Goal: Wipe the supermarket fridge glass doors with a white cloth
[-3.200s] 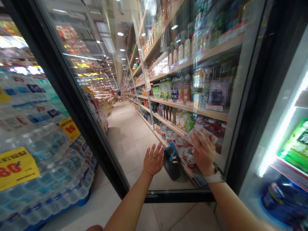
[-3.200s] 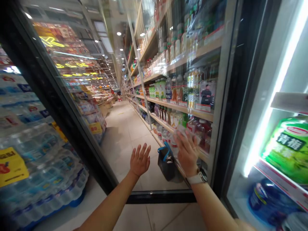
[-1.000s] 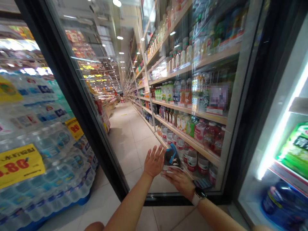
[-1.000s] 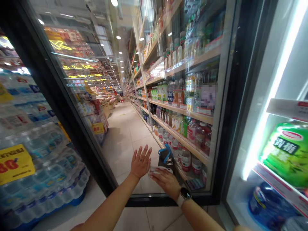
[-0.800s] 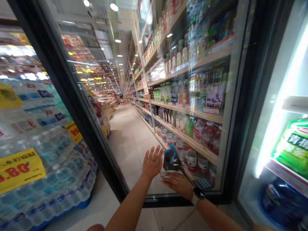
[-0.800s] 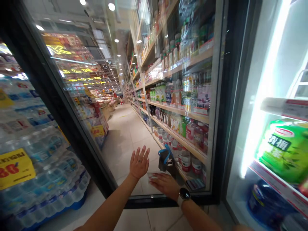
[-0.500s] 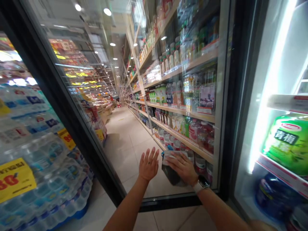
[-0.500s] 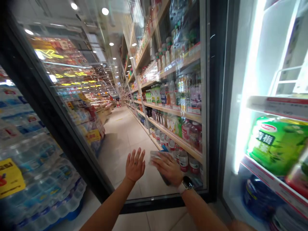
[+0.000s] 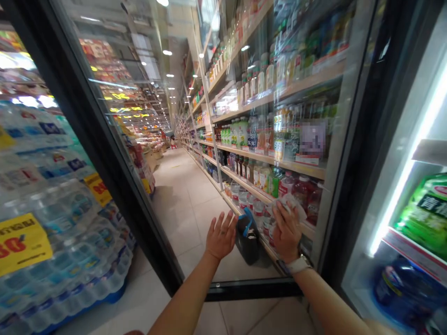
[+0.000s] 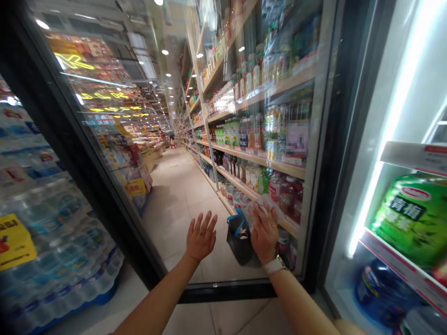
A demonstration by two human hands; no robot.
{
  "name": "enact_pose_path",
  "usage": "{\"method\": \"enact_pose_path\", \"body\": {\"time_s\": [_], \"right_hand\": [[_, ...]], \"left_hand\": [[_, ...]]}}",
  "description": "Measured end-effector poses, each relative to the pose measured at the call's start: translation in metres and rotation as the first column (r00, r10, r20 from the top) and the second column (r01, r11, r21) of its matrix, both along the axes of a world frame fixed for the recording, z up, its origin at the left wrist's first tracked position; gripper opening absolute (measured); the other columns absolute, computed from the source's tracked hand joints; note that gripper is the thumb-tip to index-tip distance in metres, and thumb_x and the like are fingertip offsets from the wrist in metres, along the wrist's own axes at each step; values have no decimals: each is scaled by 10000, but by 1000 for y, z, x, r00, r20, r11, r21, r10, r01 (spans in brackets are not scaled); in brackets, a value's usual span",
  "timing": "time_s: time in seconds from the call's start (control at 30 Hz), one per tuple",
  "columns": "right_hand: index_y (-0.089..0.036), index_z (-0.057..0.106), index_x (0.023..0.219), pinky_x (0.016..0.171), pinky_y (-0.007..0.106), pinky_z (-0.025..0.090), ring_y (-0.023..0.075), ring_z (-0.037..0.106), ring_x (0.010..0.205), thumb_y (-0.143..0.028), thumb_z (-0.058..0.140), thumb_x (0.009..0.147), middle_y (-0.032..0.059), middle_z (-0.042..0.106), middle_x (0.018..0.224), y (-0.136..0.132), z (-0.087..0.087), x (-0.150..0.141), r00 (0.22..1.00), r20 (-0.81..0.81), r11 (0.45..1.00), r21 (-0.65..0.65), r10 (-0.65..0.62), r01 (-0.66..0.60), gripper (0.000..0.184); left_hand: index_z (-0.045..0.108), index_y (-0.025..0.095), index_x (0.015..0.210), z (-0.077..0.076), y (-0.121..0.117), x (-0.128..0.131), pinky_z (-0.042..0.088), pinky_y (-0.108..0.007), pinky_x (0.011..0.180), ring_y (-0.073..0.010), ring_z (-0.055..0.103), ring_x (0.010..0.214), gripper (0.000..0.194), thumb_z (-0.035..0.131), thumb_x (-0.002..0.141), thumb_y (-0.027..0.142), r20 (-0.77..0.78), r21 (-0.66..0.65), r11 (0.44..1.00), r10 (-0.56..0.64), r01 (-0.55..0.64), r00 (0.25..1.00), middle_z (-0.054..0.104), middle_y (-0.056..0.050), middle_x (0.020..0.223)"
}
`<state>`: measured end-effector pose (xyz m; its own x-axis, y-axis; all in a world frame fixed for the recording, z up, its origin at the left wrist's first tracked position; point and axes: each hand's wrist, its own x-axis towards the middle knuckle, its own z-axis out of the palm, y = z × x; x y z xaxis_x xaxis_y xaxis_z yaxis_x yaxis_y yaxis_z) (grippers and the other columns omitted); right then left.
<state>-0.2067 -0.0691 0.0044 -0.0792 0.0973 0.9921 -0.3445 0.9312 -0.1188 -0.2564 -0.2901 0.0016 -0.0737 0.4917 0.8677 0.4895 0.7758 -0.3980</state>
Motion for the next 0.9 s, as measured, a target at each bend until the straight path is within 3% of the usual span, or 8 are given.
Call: {"method": "enact_pose_path", "body": {"time_s": [0.23,0.4,0.5,0.6,0.7,0.8,0.9], "right_hand": [[-276,591,1254,1160,398,309,159,469,1302,-9,369,905,-6,683,1179,-35,-54,5,981,157,942,299,111,-154,493],[-257,608,1230,1050,292,433,127,531,1227,-123,357,980,-38,666,1211,-48,-88,6,935,280,808,484,219,-335,378],[-237,601,1240,977,260,482,120,534,1216,-153,331,998,-31,650,1241,-49,-94,4,906,340,715,565,254,-412,372],[-249,603,1230,998,269,466,113,521,1232,-168,337,1003,-30,647,1246,-44,-85,2,902,337,677,600,270,-427,359],[-266,596,1232,1049,304,426,114,499,1260,-164,359,997,-30,642,1251,-34,-62,2,921,305,693,610,242,-384,349],[-282,599,1224,1127,350,332,134,473,1291,-129,390,975,-34,646,1243,-19,-32,6,959,228,770,577,166,-271,360],[-273,618,1193,1175,398,227,155,443,1320,-93,431,946,-21,675,1192,0,-6,10,989,113,883,450,94,-135,359]], "left_hand": [[320,218,1456,-1,-1,-2,132,-393,1192,-210,240,1426,615,496,869,261,12,-7,1000,0,0,1000,430,-56,1451],[336,210,1450,0,-1,-2,144,-392,1189,-208,236,1428,610,500,865,265,-14,-7,1000,6,-6,1000,436,-58,1448],[330,208,1452,1,-1,-1,150,-390,1188,-207,230,1430,603,483,870,254,-9,-6,1000,9,-9,1000,438,-49,1447],[319,205,1456,1,-1,-2,149,-391,1188,-206,235,1427,614,488,867,249,-13,-7,1000,10,-10,1000,443,-57,1442],[307,204,1462,0,-2,-3,150,-394,1187,-209,242,1425,633,501,861,252,-15,-5,1000,9,-9,1000,434,-68,1447],[297,206,1466,0,-2,-4,143,-390,1188,-211,247,1423,646,513,860,263,-10,-13,1000,17,-17,1000,415,-74,1457],[287,202,1469,2,-2,-3,138,-387,1188,-209,238,1426,656,518,857,259,-14,-13,1000,11,-12,1000,414,-77,1458]]}}
